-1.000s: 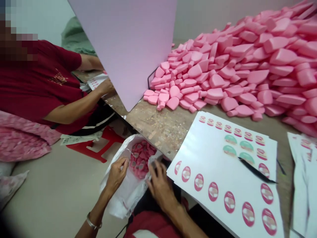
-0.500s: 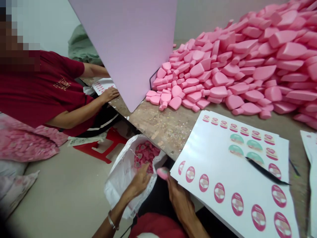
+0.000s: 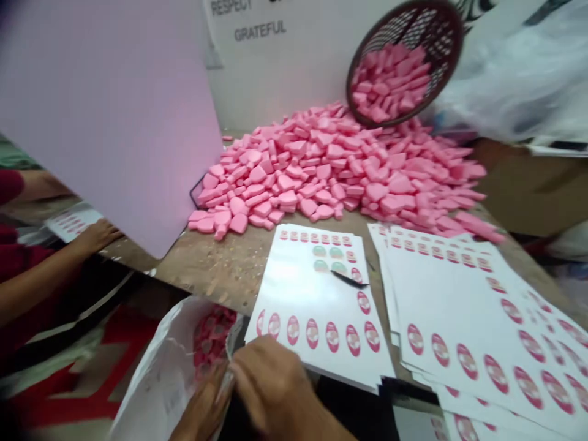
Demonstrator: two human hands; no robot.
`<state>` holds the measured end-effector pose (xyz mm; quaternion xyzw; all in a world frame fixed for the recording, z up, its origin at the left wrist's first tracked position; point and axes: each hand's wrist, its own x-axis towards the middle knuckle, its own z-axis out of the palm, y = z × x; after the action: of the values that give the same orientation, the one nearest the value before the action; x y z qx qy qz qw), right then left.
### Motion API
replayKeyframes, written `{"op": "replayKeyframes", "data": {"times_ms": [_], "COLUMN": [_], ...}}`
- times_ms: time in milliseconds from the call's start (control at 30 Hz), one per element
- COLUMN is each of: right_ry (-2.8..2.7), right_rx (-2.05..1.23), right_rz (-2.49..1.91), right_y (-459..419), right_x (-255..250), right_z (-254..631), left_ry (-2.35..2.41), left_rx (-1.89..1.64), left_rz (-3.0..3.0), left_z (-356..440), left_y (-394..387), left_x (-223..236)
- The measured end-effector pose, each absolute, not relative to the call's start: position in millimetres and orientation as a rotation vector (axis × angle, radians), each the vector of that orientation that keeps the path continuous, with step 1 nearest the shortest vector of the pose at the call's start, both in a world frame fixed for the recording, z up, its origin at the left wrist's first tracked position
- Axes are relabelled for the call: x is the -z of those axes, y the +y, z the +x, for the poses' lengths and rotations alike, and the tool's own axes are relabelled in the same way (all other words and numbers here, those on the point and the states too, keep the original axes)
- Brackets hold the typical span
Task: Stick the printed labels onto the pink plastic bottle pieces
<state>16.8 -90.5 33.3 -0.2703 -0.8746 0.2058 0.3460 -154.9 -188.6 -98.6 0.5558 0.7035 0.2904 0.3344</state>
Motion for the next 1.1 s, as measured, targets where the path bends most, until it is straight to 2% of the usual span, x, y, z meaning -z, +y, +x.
{"op": "replayKeyframes", "data": {"times_ms": [67,167,233,333,500,600,733,833,1000,1100], "right_ry": [-2.134,-2.147,-2.206,-2.336,-2.28,-2.164,-2.024,-1.915,-1.908,-2.104], "right_rx": [-0.401,0.055,0.17,0.2,0.13,-0.014,-0.323,-0.417,-0.567,-0.696], "right_rz": [-0.982,-1.317,-1.492,-1.533,-1.502,-1.481,-1.567,-1.583,-1.324,-1.079], "right_y": [-61.2,-7.2,22.5,44.6,47.4,44.5,34.8,27.8,12.9,-1.7], "right_x": [-42.5,-26.9,-5.4,23.6,41.0,40.5,37.1,24.2,-25.8,-45.5], "right_z": [64.1,126.4,150.3,160.1,160.0,168.3,181.9,179.6,141.2,117.1], "left_ry": [1.821,1.75,1.722,1.863,2.438,2.627,2.701,2.751,2.44,1.809], "left_rx": [-0.717,-0.705,-0.77,-0.862,-0.962,-0.895,-0.76,-0.709,-0.583,-0.433], "left_rz": [1.431,1.368,1.368,1.455,1.466,1.461,1.511,1.538,1.782,1.83], "left_z": [-167.0,-173.9,-171.8,-172.5,-205.8,-222.2,-226.7,-220.2,-167.9,-129.8], "left_y": [-181.4,-159.3,-134.5,-79.9,27.9,69.4,82.2,64.6,3.8,-34.3], "left_x": [79.4,35.1,5.4,-21.9,-22.1,-11.2,-4.5,-19.2,-66.8,-87.7]}}
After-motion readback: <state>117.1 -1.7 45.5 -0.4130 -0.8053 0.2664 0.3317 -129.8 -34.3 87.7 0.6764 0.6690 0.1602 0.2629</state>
